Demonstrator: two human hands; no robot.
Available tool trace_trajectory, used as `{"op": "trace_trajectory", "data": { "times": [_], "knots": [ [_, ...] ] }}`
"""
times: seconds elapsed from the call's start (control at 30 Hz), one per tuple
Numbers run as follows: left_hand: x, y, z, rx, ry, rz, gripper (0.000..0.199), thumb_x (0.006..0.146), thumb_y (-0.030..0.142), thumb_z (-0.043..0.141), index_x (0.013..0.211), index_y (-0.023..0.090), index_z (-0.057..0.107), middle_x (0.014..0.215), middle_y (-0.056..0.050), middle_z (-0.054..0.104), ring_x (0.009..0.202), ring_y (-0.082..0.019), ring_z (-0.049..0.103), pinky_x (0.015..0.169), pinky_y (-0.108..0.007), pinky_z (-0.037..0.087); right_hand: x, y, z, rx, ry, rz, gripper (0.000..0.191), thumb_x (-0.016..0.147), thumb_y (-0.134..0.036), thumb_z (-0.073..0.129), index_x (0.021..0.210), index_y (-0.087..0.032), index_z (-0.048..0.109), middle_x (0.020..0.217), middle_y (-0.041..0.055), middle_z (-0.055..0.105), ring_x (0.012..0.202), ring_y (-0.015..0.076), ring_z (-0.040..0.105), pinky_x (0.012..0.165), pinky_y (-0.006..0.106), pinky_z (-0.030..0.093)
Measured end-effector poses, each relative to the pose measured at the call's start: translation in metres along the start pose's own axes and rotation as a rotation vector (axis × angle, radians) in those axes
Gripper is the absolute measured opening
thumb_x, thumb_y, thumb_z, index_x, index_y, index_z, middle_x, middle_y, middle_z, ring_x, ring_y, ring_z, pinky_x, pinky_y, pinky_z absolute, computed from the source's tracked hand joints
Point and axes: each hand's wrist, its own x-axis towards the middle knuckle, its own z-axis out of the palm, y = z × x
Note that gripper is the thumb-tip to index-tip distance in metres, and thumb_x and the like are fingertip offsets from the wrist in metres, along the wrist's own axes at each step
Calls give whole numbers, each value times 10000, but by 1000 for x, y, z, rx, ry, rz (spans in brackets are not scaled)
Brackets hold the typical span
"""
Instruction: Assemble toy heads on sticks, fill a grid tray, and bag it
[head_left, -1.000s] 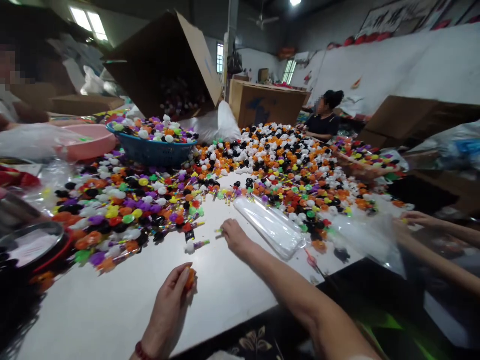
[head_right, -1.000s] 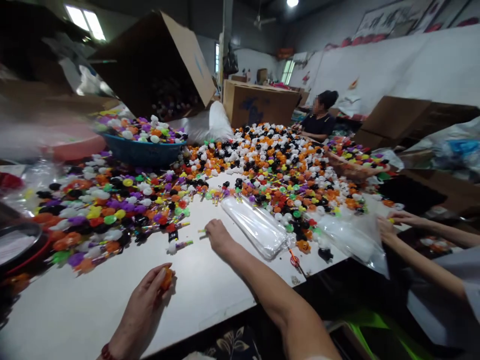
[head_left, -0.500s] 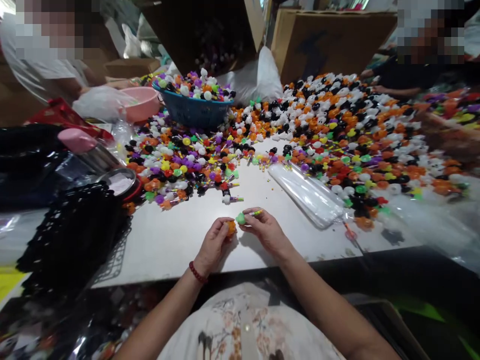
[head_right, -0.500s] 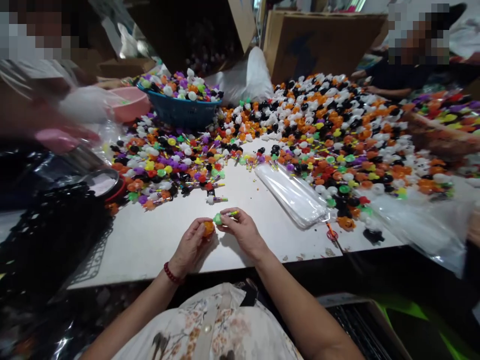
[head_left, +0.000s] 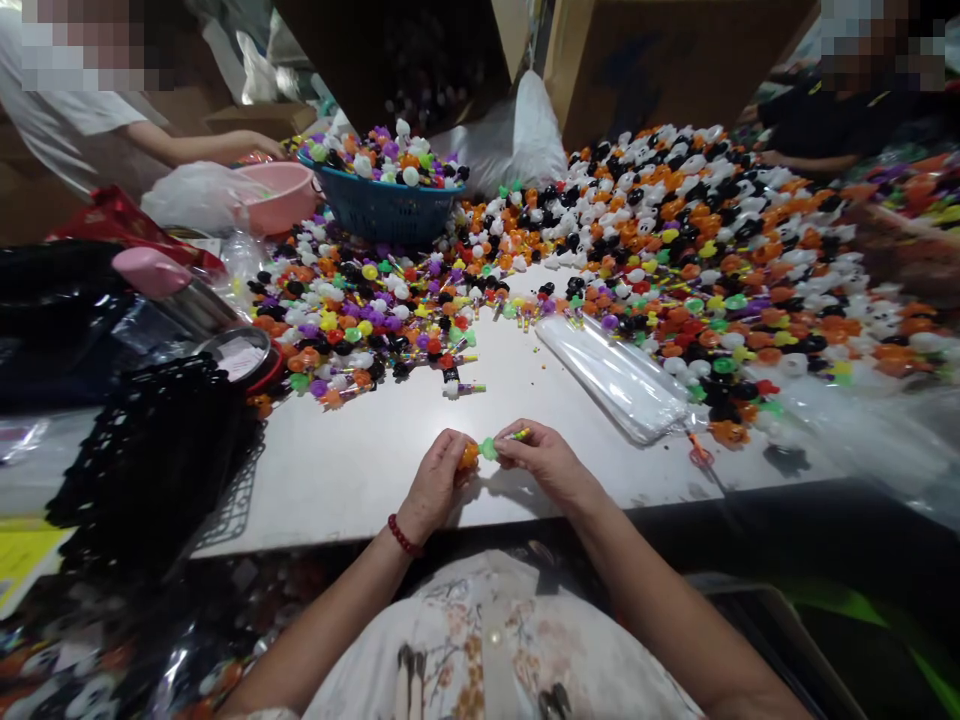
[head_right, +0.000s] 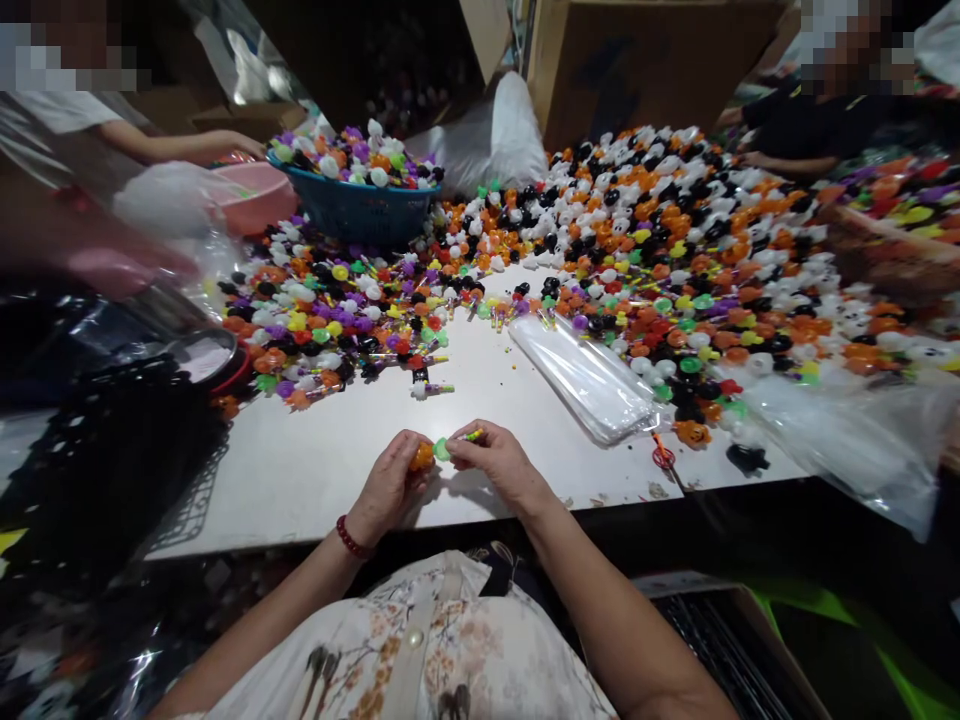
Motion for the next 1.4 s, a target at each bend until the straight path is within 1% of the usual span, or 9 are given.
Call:
{"op": "trace_trajectory", "data": {
  "times": [0.17,0.33,0.57,0.73,0.87,0.97,1.17,1.27,1.4],
  "knots": [
    [-2,7,3,125,25,-66,411,861,606,551,809,202,496,637,53,442,490,-66,377,429,-176,265,-2,0,-2,67,-30,58,287,659,-365,865,777,-179,680,692,-12,659,635,120,593,661,269,475],
    [-3,8,3,295,61,14,419,891,602,502,763,204,471,605,56,402,513,-84,355,458,-202,283,-5,6,0,58,12,78,348,612,-401,890,796,-184,689,719,-13,670,647,125,623,705,299,524],
    [2,-3,4,384,106,46,440,887,608,481,713,209,414,616,53,388,553,-108,361,515,-245,304,-9,15,10,135,10,140,391,561,-391,919,779,-171,681,681,-5,677,622,132,645,662,295,555],
    [8,-1,5,596,163,155,423,913,544,471,667,204,421,600,43,413,587,-121,381,562,-262,304,-7,21,12,149,4,141,413,567,-389,919,817,-172,673,716,21,709,679,159,676,700,319,565],
    [15,7,7,502,180,135,456,906,596,465,670,207,435,572,49,401,546,-114,376,531,-253,305,1,19,0,173,33,144,425,569,-372,915,866,-191,669,777,20,721,718,160,685,722,313,552],
    [17,9,6,448,159,69,467,897,620,472,692,201,493,551,45,424,509,-109,377,502,-249,292,3,14,-11,9,43,88,387,594,-386,893,854,-197,677,797,5,702,722,160,670,718,313,538],
    [15,7,0,562,184,112,446,895,576,505,669,193,540,594,25,474,576,-124,415,546,-255,308,-5,4,-16,-632,-53,-167,199,796,-388,718,867,-205,747,764,10,690,676,152,567,615,275,438],
    [15,3,1,620,196,141,446,906,552,487,635,198,497,593,25,456,592,-132,414,564,-262,301,-7,5,-12,-730,-99,-227,214,878,-385,619,889,-213,746,745,3,676,655,144,543,604,269,403],
    [15,-2,4,617,230,105,436,916,513,437,604,209,451,571,23,436,568,-142,398,557,-277,282,-10,11,-1,-715,-108,-235,204,882,-364,600,862,-211,734,743,1,667,671,156,553,625,277,404]
  ]
}}
